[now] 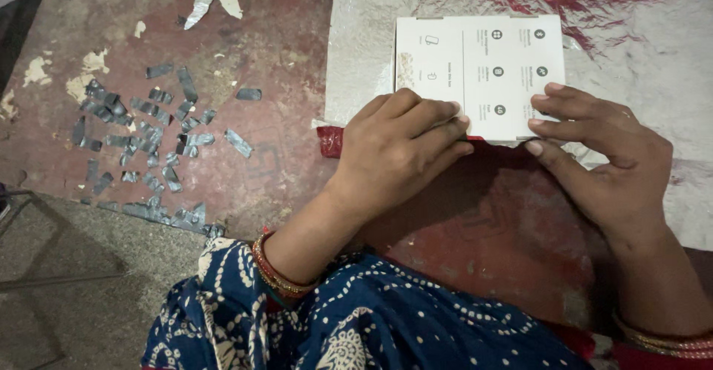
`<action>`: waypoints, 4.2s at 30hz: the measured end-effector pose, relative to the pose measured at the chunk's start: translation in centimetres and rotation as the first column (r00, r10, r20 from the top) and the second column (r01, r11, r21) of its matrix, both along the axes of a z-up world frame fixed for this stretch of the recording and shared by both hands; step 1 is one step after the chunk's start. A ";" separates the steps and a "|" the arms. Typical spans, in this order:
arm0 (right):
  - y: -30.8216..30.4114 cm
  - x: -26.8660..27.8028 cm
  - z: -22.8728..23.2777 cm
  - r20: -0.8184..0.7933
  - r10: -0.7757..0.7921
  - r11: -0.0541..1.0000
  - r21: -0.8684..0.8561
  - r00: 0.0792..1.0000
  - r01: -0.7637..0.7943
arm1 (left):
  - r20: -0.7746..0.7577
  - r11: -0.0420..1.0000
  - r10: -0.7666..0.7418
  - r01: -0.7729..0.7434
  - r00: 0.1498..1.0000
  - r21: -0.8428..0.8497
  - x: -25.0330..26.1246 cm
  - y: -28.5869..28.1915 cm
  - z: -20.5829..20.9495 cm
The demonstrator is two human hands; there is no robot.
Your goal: The person wraps a small white box with silver and red wrapping paper. They fold the paper around the box and secure it with black tape, adjusting the paper and taping multiple edges to complete the wrapping.
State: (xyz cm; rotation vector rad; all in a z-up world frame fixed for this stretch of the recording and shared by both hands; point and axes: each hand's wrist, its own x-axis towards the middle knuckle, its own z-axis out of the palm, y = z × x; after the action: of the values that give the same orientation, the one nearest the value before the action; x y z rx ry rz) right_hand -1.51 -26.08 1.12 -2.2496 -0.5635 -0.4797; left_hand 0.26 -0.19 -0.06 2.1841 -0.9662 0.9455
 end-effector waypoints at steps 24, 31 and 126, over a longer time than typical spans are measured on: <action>1.2 -0.9 1.4 0.283 -0.027 0.911 -0.389 0.959 0.141 | -0.057 0.999 -0.005 0.002 0.998 -0.051 0.1 -0.3 0.3; 0.5 -1.1 0.9 0.272 -0.023 0.929 -0.350 0.962 0.121 | -0.069 0.997 -0.018 0.012 0.997 -0.081 0.1 -0.2 -0.1; -1.6 -1.5 -3.7 0.168 -0.088 0.966 -0.224 0.982 0.125 | -0.626 0.632 -0.773 -0.212 -0.102 -0.746 11.8 5.8 -3.0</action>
State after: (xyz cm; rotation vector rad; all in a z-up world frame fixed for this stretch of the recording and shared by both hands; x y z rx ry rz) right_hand -3.03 -27.64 -2.53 -2.4916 -0.6072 -0.6812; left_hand 12.06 5.61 -3.02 1.1299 -0.1821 -0.6734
